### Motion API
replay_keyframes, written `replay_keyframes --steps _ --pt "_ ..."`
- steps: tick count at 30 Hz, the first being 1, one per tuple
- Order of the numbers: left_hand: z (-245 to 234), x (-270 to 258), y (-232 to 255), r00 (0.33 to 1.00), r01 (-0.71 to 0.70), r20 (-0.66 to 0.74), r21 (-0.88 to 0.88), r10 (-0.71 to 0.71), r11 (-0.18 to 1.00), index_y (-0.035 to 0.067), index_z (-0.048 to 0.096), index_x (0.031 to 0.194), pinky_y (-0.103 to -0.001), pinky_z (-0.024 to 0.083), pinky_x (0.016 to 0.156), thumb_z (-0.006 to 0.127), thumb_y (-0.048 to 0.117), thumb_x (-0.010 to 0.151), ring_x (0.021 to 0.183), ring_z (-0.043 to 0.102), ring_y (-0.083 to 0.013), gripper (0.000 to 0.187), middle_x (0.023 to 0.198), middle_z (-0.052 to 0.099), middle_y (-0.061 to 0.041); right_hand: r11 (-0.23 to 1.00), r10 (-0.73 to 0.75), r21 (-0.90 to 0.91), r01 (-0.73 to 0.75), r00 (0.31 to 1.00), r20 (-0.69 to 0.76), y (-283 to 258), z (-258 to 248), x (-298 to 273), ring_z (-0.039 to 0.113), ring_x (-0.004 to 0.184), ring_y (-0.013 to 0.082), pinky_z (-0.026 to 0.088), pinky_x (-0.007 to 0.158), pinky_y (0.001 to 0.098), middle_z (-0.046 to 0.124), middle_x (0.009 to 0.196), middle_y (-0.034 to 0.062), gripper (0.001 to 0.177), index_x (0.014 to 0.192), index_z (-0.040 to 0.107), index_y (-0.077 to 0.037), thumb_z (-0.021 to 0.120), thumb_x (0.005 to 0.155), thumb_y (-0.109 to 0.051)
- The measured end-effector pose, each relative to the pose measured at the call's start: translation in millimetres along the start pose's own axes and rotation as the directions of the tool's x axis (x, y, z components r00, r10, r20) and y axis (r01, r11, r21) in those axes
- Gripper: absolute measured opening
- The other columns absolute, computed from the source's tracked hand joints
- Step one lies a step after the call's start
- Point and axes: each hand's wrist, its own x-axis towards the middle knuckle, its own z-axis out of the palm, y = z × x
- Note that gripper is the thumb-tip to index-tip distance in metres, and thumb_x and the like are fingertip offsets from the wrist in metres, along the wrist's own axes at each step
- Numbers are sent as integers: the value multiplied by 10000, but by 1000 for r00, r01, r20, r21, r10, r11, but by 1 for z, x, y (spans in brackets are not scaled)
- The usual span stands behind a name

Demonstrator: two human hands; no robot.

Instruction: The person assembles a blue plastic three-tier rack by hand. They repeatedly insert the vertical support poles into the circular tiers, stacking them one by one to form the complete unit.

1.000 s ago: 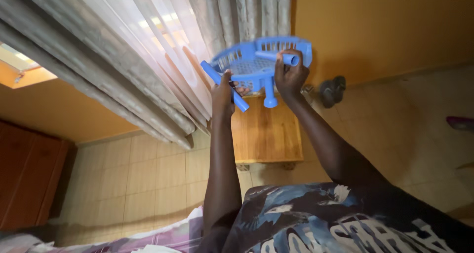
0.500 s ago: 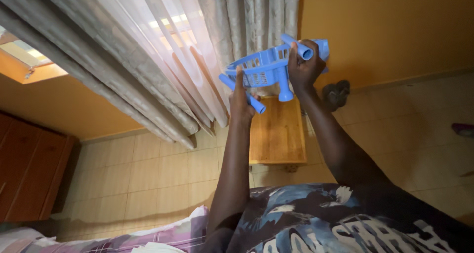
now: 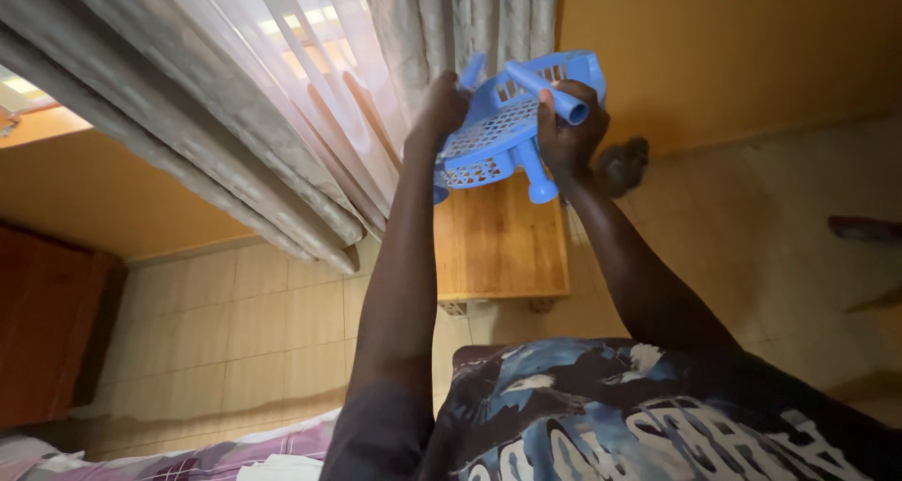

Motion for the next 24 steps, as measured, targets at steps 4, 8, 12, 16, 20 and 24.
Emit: replay_keyframes --steps 4,8,12,16,20,24 --pt "-20 -11 29 969 -86 -244 -201 35 976 -61 563 1284 -479 489 988 635 283 983 1148 635 -402 463 1200 665 -274 999 -52 -3 52 998 -43 -10 -2 18 754 870 310 597 781 394 732 985 165 215 1174 615 -42 768 1039 -110" --pt "-27 -72 65 570 -154 -788 -382 -234 911 -80 520 1326 -447 450 1040 678 335 979 1191 572 -353 563 1274 585 -245 999 -12 -46 7 996 -94 -6 -7 36 741 804 282 575 715 380 718 927 150 230 1151 608 -32 779 1018 -110" --pt "10 -129 107 557 121 -453 -785 -696 607 -162 524 1200 -455 378 864 763 475 1014 995 449 -318 705 1078 520 -232 996 -66 -63 58 988 -142 0 -7 43 721 763 275 572 699 380 723 915 149 220 1145 615 -35 783 1014 -91" --pt "19 -130 126 827 153 192 -981 -529 -117 217 543 1344 -322 478 533 660 626 833 810 589 -132 665 1189 620 32 988 -151 -42 146 977 -151 -7 1 45 721 802 300 582 737 384 719 950 164 219 1155 610 -33 769 1015 -89" --pt "21 -94 121 869 -58 105 -949 -483 -311 176 567 1279 -306 547 601 692 353 887 783 655 -167 448 1067 669 -47 993 -108 43 112 989 -98 -23 9 31 702 867 314 572 802 395 703 977 172 200 1127 605 -24 748 1003 -88" --pt "17 -73 91 915 -134 41 -907 -400 -399 37 563 1126 -366 622 708 685 175 985 847 678 -199 232 968 625 -89 946 132 310 -96 987 -97 -17 13 44 675 884 281 579 817 398 676 983 142 159 1129 614 -19 686 1068 -147"
